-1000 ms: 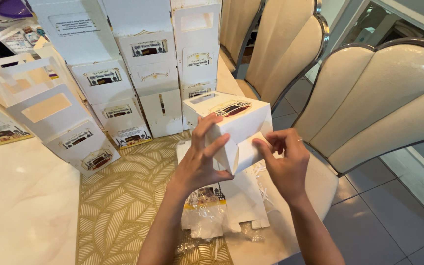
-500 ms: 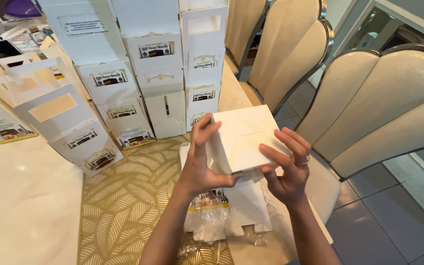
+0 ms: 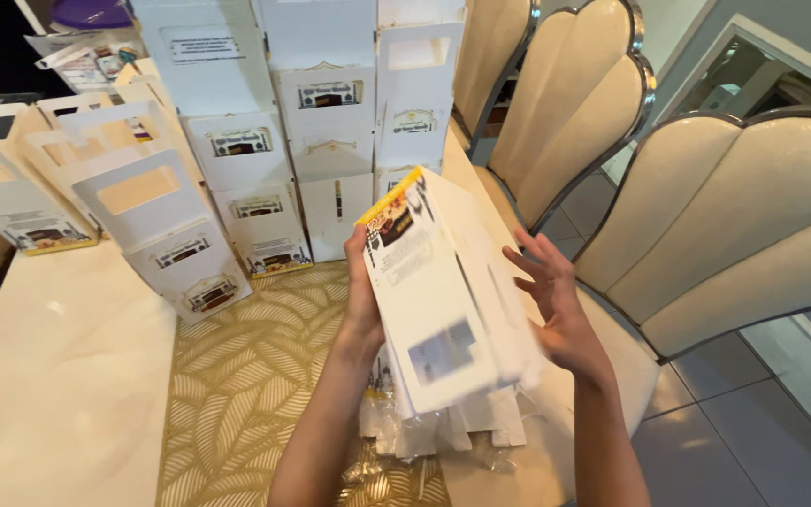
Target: The person assembles flat-packed white cardboard boxes by folding along pre-scored lines and tucking flaps into slots. They handle multiple boxes one at a time, stacking completed units on a table.
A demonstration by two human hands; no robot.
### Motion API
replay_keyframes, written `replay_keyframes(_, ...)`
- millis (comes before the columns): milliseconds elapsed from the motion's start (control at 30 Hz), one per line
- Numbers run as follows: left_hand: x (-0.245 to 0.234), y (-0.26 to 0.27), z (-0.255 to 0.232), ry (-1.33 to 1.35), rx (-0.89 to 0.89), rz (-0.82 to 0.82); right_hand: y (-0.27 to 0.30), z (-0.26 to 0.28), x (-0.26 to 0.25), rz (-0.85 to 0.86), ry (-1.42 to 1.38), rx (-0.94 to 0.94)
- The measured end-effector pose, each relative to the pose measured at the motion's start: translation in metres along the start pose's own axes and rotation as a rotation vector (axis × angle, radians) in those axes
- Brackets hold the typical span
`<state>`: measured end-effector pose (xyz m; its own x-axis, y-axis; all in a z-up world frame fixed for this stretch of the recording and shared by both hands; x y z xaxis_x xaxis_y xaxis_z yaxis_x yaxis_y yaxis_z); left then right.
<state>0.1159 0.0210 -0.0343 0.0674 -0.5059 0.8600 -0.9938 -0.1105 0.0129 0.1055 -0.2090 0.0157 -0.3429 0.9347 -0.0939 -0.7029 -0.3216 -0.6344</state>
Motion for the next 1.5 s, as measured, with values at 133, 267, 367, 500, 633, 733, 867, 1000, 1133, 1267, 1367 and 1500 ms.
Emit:
replay_keyframes(133,-0.012,0.015,0.001,0.088,-0.021,-0.128,-0.005,-0.012,0.014,-0.024,-0.066,0.088)
replay_keyframes(267,-0.025,0.034,-0.005,0.21,0.122,-0.23,-0.004,-0.035,0.048,-0.093,-0.316,0.174)
replay_keyframes(367,-0.04,0.051,-0.015,0.298,0.239,-0.3,-0.004,-0.071,0.075,-0.277,-0.709,0.403)
replay_keyframes(500,-0.056,0.072,-0.036,0.368,0.377,-0.364,0.009,-0.097,0.114,-0.243,-0.953,0.539)
replay_keyframes(633,-0.067,0.081,-0.046,0.422,0.263,-0.412,0.003,-0.09,0.155,0.048,-0.723,0.234)
replay_keyframes(733,-0.083,0.092,-0.056,0.335,0.202,-0.424,0.01,-0.09,0.174,0.234,-0.764,0.374)
replay_keyframes(867,-0.101,0.107,-0.066,0.269,0.217,-0.372,0.012,-0.092,0.193,0.564,-0.512,0.356)
replay_keyframes(1000,-0.13,0.114,-0.059,0.324,0.053,-0.678,-0.009,-0.114,0.193,0.6,-0.242,0.384)
replay_keyframes(1133,-0.136,0.125,-0.053,-0.045,-0.234,-0.47,-0.03,-0.126,0.186,0.45,0.025,0.256)
replay_keyframes(1267,-0.147,0.126,-0.056,-0.218,-0.299,-0.458,-0.026,-0.138,0.191,0.454,-0.088,0.393)
replay_keyframes(1367,-0.156,0.116,-0.08,-0.452,-0.2,-0.48,-0.021,-0.149,0.202,0.373,-0.03,0.398)
replay_keyframes(1500,-0.177,0.113,-0.114,-0.735,-0.013,-0.73,-0.014,-0.151,0.226,0.275,0.04,0.31)
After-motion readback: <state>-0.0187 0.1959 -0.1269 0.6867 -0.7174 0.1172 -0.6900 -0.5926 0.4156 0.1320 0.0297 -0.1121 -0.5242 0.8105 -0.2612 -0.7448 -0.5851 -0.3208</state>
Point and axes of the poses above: each hand's wrist, its own y-axis away from the middle knuckle, its own x-axis out of the palm, z = x × y, the point moved 6 cm from there along -y, towards the middle knuckle, and after that the axes turned 13 degrees about -z, right-handed, at the moved point
